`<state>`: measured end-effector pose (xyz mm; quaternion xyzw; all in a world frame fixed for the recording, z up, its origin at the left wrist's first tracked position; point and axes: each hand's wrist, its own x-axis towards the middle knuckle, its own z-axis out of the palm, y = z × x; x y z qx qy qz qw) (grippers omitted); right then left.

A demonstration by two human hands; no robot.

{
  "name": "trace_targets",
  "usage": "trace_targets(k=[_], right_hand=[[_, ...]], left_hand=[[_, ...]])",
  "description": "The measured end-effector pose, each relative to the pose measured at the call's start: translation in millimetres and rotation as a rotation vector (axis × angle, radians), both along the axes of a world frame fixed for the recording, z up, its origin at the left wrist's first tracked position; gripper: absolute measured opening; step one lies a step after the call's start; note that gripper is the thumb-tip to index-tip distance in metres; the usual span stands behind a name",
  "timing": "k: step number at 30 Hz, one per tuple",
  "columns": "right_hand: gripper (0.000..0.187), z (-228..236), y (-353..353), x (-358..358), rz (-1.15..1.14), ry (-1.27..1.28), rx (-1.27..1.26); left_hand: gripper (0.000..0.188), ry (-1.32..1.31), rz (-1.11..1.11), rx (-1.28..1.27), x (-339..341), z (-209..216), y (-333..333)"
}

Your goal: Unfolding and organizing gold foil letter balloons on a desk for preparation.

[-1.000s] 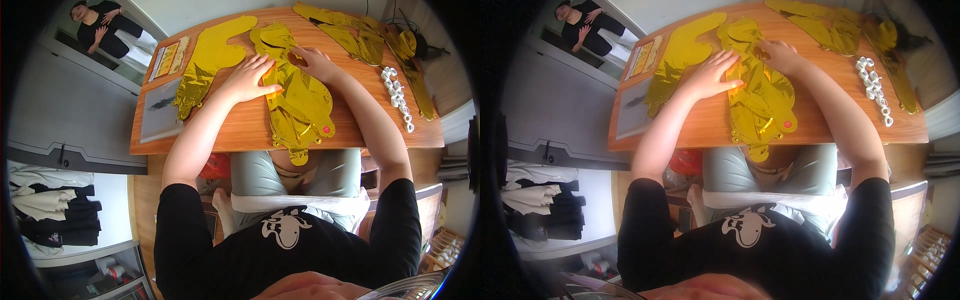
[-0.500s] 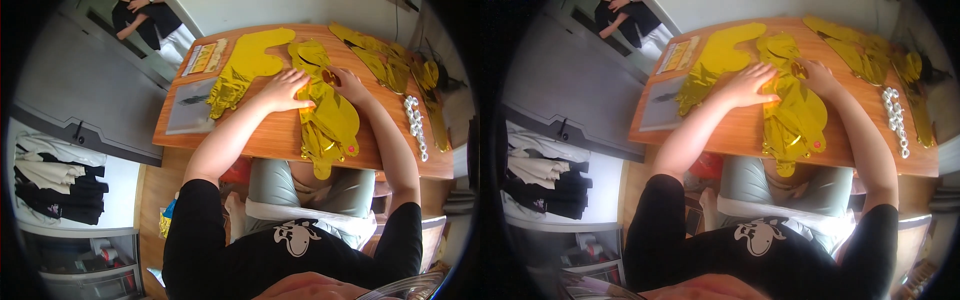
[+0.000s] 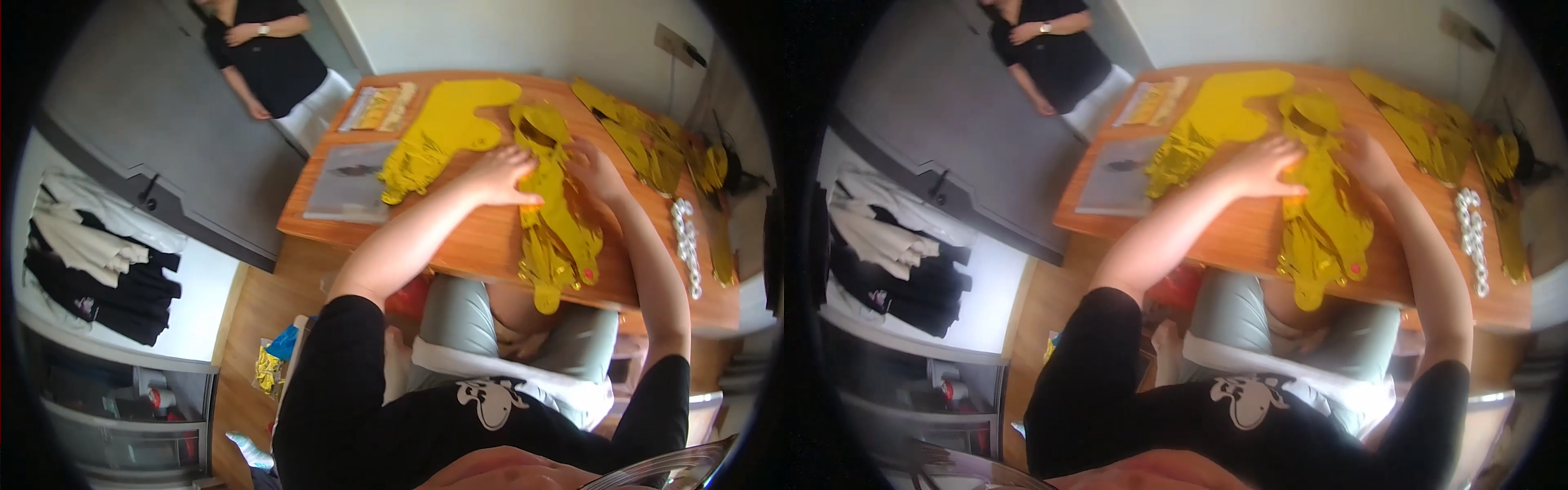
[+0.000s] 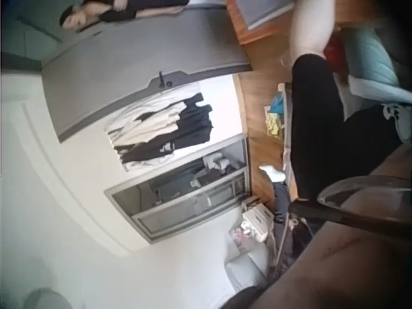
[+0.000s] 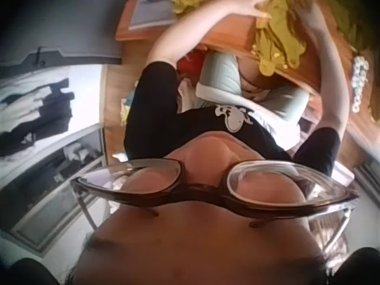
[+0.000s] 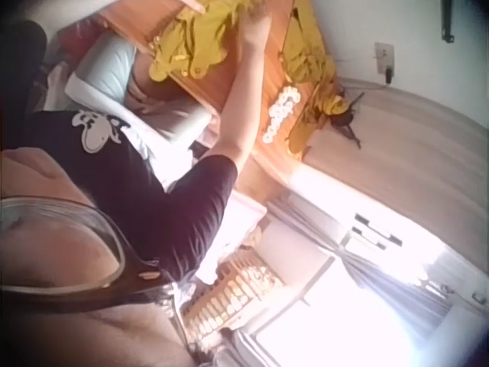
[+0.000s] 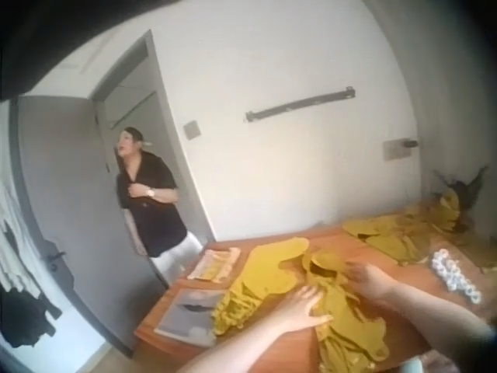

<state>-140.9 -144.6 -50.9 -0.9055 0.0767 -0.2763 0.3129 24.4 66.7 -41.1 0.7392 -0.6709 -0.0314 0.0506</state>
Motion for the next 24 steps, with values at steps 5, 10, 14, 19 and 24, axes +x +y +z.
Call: trace_targets(k=[5, 10, 14, 19, 24], right_hand=[[0.024, 52.9, 53.3, 0.0, 0.155, 0.319, -0.040], [0.024, 35.2, 97.5, -27.2, 0.459, 0.147, -0.578], [0.032, 15.0, 99.4, -36.5, 0.404, 0.094, -0.600], [0.037, 6.0, 102.6, -42.4, 0.395, 0.048, -0.599], [0.037, 1.7, 102.8, -43.5, 0.408, 0.033, -0.643]], left_hand=[[0.097, -0.073, -0.008, -0.106, 19.8, -8.6, 10.0], [0.088, -0.081, -0.002, -0.137, 22.8, -18.9, 9.0], [0.074, -0.060, 0.039, -0.103, 12.4, -19.2, 2.3], [0.087, -0.068, 0.024, -0.107, 12.9, -23.7, 3.1], [0.094, -0.043, 0.035, -0.127, 15.5, -25.8, 3.2]])
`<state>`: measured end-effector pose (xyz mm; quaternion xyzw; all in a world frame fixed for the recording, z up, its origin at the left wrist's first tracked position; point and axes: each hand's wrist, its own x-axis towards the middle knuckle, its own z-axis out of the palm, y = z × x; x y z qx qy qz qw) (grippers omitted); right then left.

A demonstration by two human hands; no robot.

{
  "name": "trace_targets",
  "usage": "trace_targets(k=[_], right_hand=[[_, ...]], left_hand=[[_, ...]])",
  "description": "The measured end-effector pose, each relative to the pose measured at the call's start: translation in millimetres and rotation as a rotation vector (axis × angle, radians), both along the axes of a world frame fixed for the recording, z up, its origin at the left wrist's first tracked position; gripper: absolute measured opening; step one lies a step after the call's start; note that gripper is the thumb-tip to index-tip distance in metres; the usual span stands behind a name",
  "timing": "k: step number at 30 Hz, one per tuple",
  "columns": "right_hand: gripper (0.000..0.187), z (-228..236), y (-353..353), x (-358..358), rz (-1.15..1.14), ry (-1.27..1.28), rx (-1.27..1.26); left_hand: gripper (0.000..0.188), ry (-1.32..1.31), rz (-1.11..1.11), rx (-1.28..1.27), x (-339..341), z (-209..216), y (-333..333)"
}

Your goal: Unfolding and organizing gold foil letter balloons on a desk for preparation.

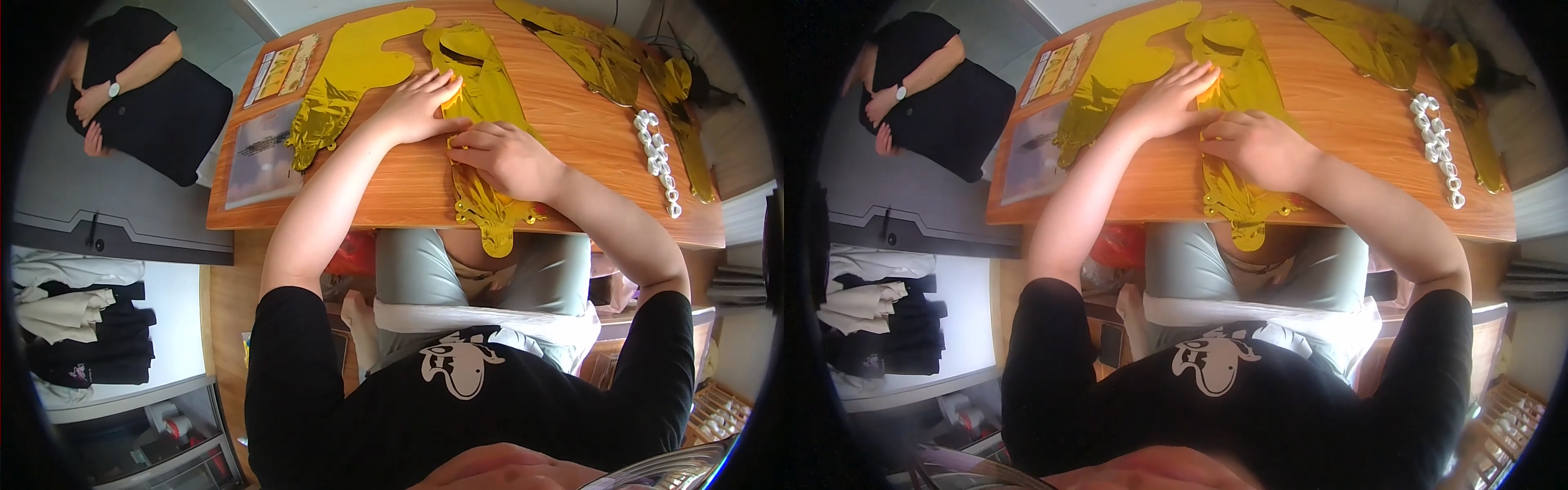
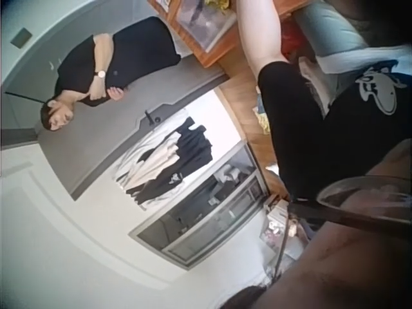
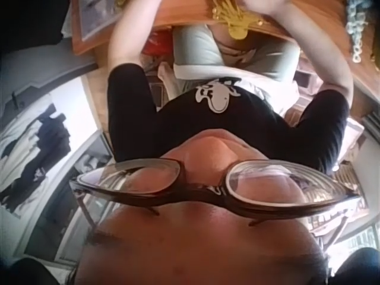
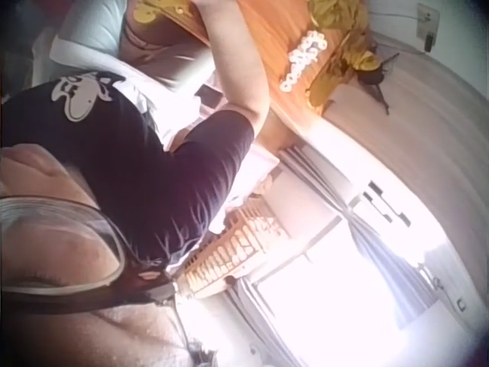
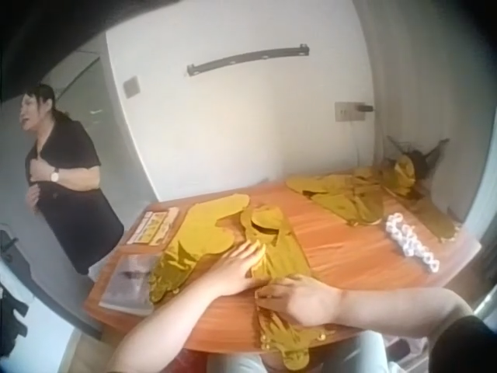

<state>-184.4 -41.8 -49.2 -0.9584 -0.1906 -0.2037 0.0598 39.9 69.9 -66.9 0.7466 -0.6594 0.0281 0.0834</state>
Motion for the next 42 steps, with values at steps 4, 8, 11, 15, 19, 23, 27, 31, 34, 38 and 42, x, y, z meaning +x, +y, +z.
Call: trace_targets(k=[4, 8, 11, 15, 19, 23, 27, 31, 34, 38, 42], right_hand=[[0.036, 0.1, 3.4, 0.7, 0.039, 0.026, 0.054], [0.036, 1.4, 3.4, 0.9, 0.071, 0.046, 0.073], [0.034, -0.4, 3.0, 0.3, 0.069, 0.038, 0.074], [0.033, -1.7, 0.9, -2.5, 0.064, 0.007, 0.094], [0.031, -3.5, -4.5, -3.3, 0.086, 0.012, 0.088], [0.029, -5.6, -8.2, -2.9, 0.090, 0.015, 0.075], [0.029, -2.6, -4.5, -0.9, 0.098, 0.022, 0.091], [0.030, -1.8, -5.2, -2.1, 0.093, 0.023, 0.066], [0.030, -2.6, -4.2, -2.8, 0.082, 0.039, 0.055], [0.029, 1.1, -2.3, -1.1, 0.078, 0.093, 0.027], [0.029, -2.6, -5.3, -0.9, 0.076, 0.088, 0.024]], left_hand=[[0.089, 0.103, 0.006, 0.011, 3.8, 5.2, -1.1], [0.073, 0.208, 0.001, 0.069, 9.3, 13.3, -3.2], [0.074, 0.392, -0.030, 0.096, 19.3, 18.6, -6.5], [0.087, 0.589, -0.066, 0.151, 29.8, 28.8, -11.8], [0.098, 0.464, -0.087, 0.035, 28.3, 28.2, -16.0], [0.110, 0.241, 0.082, 0.010, 23.1, 31.6, -16.1], [0.115, 0.166, 0.044, 0.016, 31.3, 34.8, -14.0], [0.117, 0.017, 0.034, 0.082, 26.2, 43.3, -16.1], [0.114, -0.122, 0.105, 0.137, 18.0, 49.5, -17.3], [0.119, -0.082, 0.108, 0.137, 25.5, 49.8, -18.5], [0.128, -0.073, 0.129, 0.132, 27.5, 47.4, -24.0]])
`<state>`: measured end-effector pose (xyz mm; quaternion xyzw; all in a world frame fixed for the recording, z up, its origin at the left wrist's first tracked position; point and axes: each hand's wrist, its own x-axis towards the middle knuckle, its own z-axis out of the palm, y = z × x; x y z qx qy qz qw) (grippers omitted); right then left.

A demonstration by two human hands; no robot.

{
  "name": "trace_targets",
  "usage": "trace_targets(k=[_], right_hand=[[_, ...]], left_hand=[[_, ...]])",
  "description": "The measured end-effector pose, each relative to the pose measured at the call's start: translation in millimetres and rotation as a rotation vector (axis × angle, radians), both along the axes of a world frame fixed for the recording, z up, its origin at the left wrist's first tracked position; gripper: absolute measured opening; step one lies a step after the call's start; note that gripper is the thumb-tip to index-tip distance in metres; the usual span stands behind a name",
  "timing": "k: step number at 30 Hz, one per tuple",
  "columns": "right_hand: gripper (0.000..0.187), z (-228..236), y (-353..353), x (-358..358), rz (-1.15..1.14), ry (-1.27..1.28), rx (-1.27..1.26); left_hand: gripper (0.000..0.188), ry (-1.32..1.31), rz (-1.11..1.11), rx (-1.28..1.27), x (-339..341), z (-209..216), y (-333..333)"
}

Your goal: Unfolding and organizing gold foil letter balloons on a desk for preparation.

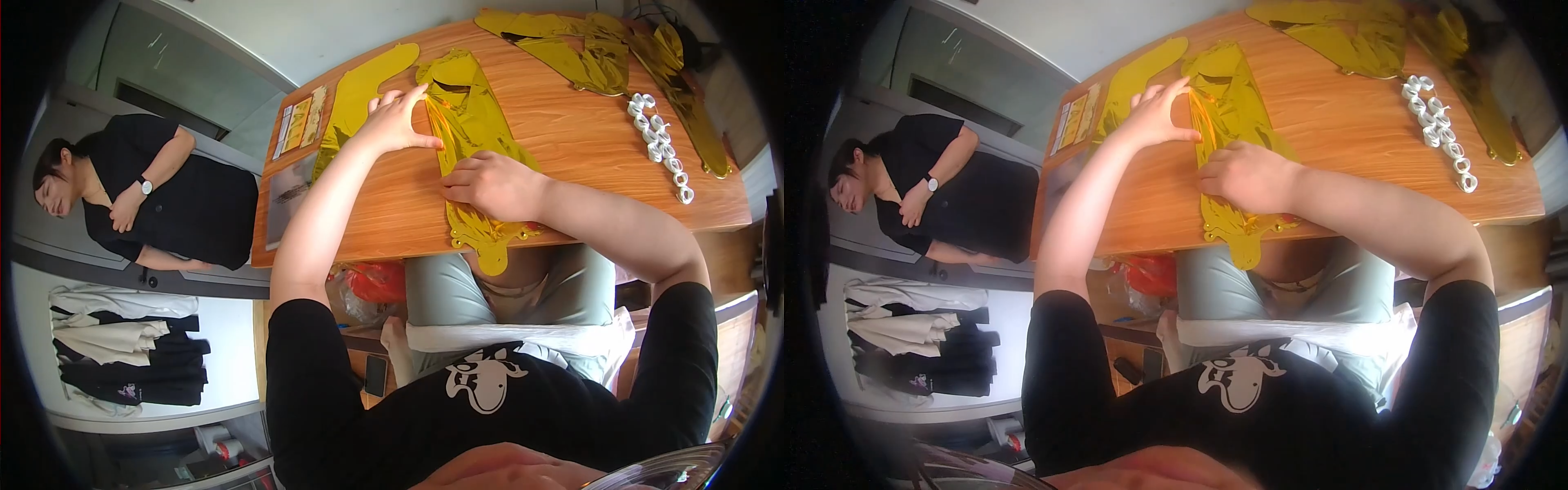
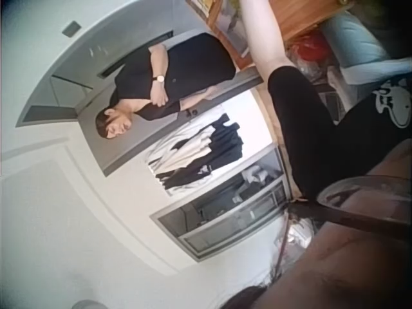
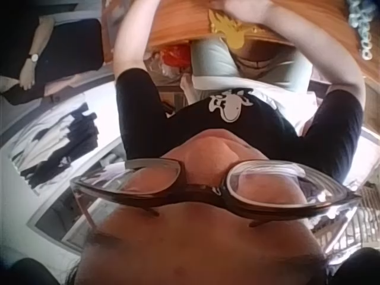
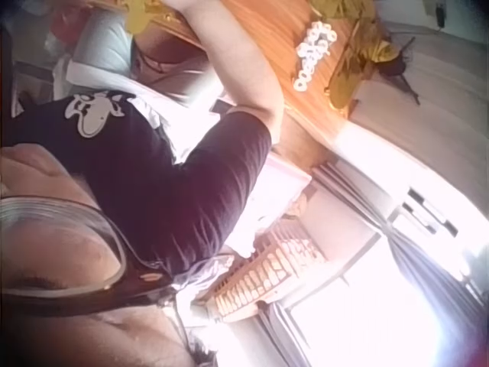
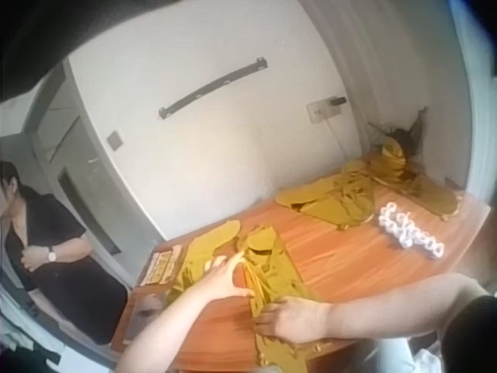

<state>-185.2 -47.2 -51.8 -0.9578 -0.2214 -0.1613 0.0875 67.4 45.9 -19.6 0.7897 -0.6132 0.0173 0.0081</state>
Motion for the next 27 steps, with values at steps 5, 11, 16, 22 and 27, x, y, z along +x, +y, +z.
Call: trace_targets(k=[5, 11, 16, 22, 27], right_hand=[[0.028, -0.4, -0.8, -0.9, -0.003, 0.001, -0.003], [0.030, 0.5, 1.3, 0.1, 0.003, -0.010, -0.014], [0.025, -5.1, 0.5, 2.8, 0.022, -0.078, 0.021], [0.018, -8.6, -3.3, 1.8, 0.024, -0.144, 0.012], [0.030, -0.3, -2.2, 0.7, -0.014, 0.014, -0.024]], left_hand=[[0.134, 0.010, 0.005, 0.028, 5.8, -4.4, -5.0], [0.142, 0.028, -0.008, 0.046, 18.6, -11.8, -6.9], [0.151, 0.046, 0.035, 0.099, 14.3, -5.1, -7.5], [0.092, 0.289, -0.110, -0.012, -23.2, 3.7, 0.3], [0.065, 0.423, -0.223, -0.090, -49.3, -26.0, 1.2]])
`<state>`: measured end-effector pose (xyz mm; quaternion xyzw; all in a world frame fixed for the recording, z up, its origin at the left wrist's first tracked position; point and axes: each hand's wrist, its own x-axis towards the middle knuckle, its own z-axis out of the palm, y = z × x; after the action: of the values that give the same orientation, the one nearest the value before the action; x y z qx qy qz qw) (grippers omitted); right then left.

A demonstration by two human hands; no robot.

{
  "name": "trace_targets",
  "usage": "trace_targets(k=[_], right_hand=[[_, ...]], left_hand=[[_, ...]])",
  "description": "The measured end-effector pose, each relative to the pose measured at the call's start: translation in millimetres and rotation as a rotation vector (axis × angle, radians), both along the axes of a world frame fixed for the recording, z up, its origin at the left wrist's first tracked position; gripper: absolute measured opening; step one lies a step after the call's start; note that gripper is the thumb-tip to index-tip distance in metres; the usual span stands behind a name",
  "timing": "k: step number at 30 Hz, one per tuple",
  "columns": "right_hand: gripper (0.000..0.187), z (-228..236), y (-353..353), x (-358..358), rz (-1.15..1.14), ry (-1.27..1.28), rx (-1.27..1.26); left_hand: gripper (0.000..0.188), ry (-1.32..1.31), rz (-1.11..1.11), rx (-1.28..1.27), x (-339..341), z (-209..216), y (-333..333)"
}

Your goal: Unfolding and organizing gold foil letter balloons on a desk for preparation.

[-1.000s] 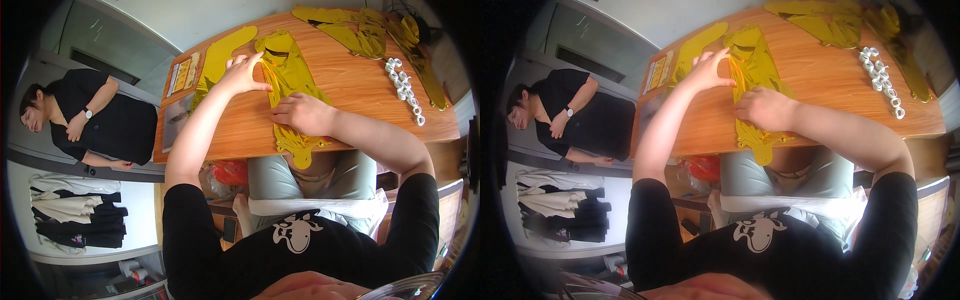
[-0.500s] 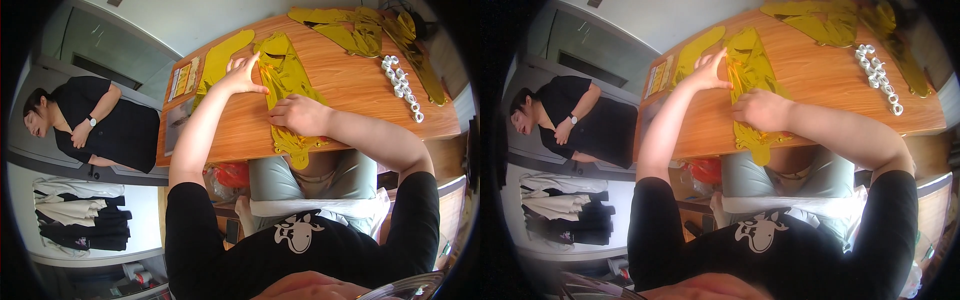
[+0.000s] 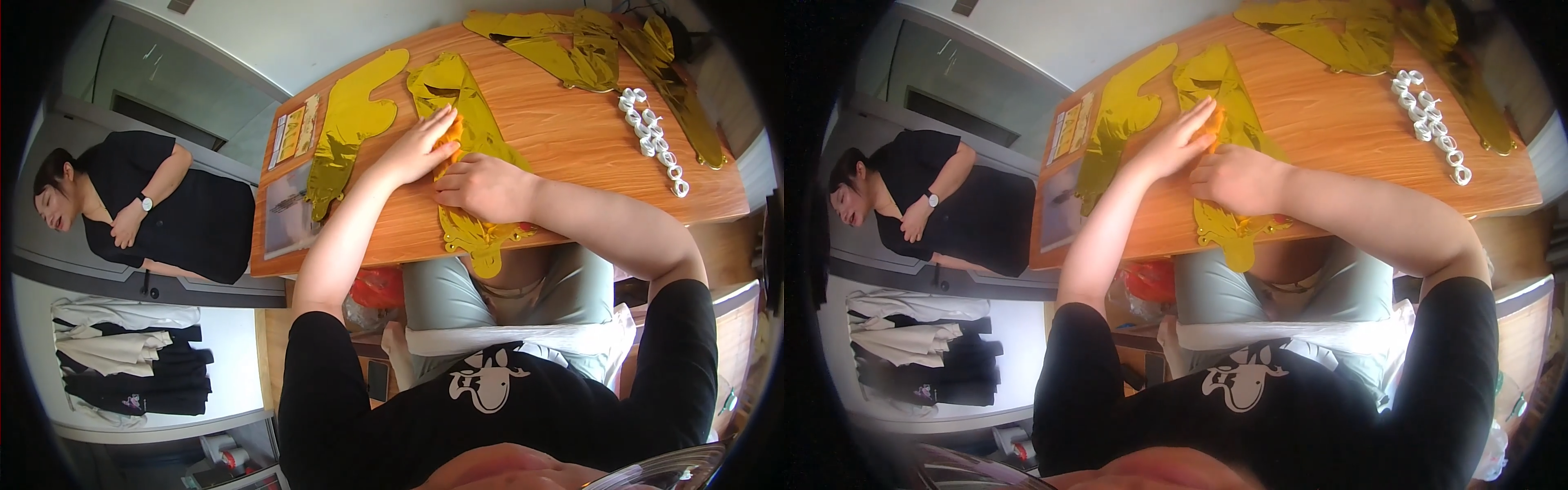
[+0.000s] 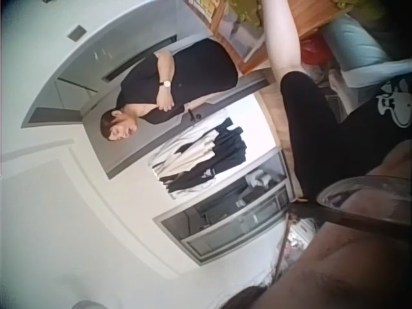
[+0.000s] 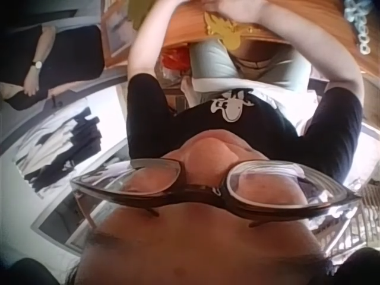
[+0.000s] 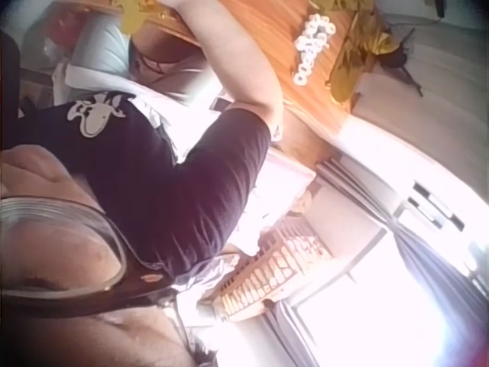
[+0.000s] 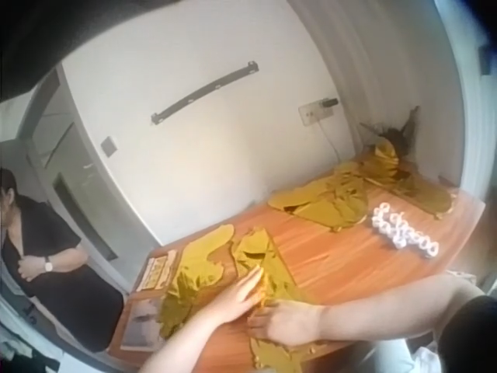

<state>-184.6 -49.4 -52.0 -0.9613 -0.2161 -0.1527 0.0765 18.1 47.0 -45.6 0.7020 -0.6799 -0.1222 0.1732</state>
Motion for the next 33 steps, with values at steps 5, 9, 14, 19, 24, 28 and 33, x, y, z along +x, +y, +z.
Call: trace_targets(k=[5, 9, 14, 19, 24, 28, 33], right_hand=[[0.030, -1.0, -1.3, 4.2, 0.094, -0.134, 0.083], [0.033, 8.1, 0.3, -1.8, 0.137, -0.121, 0.202], [0.029, 31.6, -10.6, -2.0, -0.164, 0.061, 0.477], [0.026, 5.3, -46.0, 5.9, -0.686, -0.263, 0.099], [0.030, 4.6, -46.4, 10.0, -0.774, -0.130, 0.112], [0.033, 1.2, -48.2, 9.1, -0.748, -0.091, 0.132], [0.034, 4.3, -47.4, 8.0, -0.749, -0.051, 0.136]], left_hand=[[0.080, -0.284, -0.019, 0.025, -0.8, -8.3, -0.7], [0.083, -0.344, -0.034, 0.008, -3.8, -11.3, 1.6], [0.099, -0.338, -0.031, -0.003, 9.4, -20.2, -2.5], [0.109, -0.275, 0.059, 0.002, -6.8, -13.5, -4.2], [0.092, -0.303, 0.066, -0.018, -6.4, -12.8, 1.4], [0.091, -0.314, 0.067, -0.023, -8.3, -13.4, 1.8], [0.091, -0.329, 0.058, -0.048, -9.5, -13.7, 0.1]])
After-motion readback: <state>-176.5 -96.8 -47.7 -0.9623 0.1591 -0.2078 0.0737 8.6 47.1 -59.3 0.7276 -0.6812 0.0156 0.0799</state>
